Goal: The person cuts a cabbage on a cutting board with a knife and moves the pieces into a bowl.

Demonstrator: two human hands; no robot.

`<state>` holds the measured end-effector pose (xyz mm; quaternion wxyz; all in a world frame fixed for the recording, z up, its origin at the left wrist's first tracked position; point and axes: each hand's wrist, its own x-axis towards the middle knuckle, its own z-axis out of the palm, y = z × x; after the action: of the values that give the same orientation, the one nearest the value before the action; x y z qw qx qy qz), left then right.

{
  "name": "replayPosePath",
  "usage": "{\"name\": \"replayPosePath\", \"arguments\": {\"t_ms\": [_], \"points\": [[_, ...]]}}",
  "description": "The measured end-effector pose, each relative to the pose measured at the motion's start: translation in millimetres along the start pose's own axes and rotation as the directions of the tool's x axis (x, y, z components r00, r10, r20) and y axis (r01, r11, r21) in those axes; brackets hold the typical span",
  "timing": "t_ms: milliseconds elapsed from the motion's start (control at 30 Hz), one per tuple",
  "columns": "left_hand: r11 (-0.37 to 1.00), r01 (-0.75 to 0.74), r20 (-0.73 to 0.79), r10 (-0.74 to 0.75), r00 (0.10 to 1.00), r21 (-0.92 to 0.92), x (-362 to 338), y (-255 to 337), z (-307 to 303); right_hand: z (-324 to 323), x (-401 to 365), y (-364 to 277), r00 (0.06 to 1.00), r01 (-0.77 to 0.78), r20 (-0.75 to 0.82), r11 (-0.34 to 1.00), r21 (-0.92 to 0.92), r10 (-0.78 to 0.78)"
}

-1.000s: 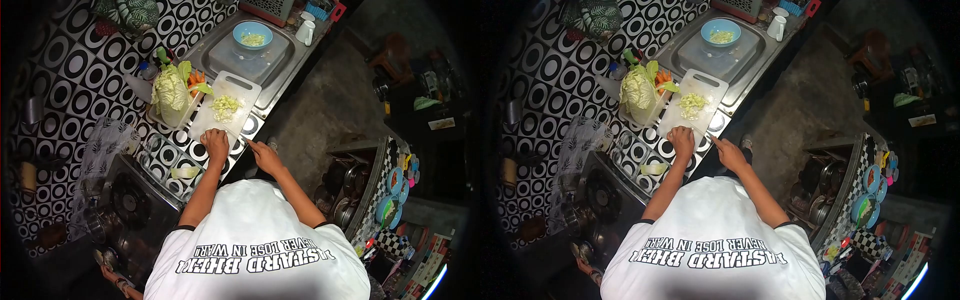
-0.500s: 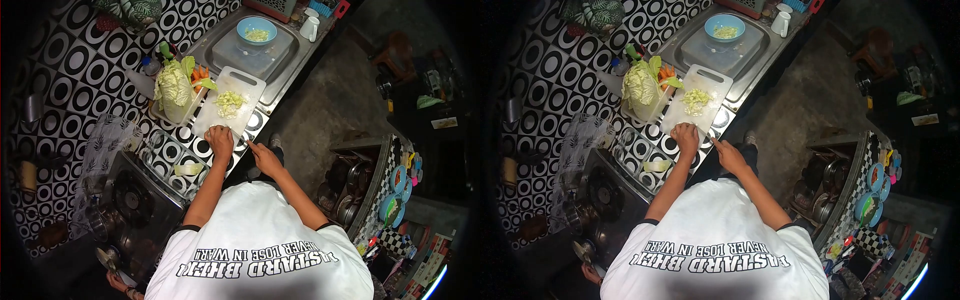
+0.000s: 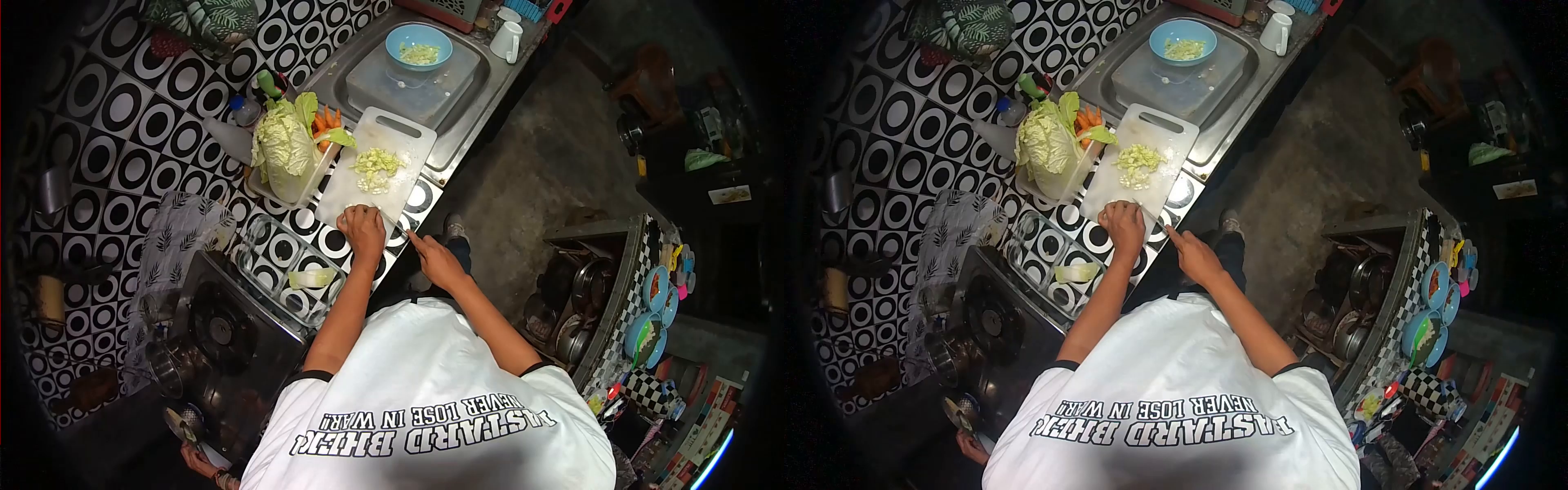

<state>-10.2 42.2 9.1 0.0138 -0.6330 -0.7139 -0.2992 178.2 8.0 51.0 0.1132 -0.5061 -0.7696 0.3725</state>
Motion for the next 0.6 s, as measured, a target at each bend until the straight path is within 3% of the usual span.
{"name": "replayPosePath", "arguments": {"t_ms": [600], "points": [[1.0, 0.014, 0.027, -0.014, 1.0, -0.01, -0.2, 1.5, -0.4, -0.2, 1.7, 0.0, 0.998, -0.031, 0.058, 0.997, -0.072, 0.036]]}}
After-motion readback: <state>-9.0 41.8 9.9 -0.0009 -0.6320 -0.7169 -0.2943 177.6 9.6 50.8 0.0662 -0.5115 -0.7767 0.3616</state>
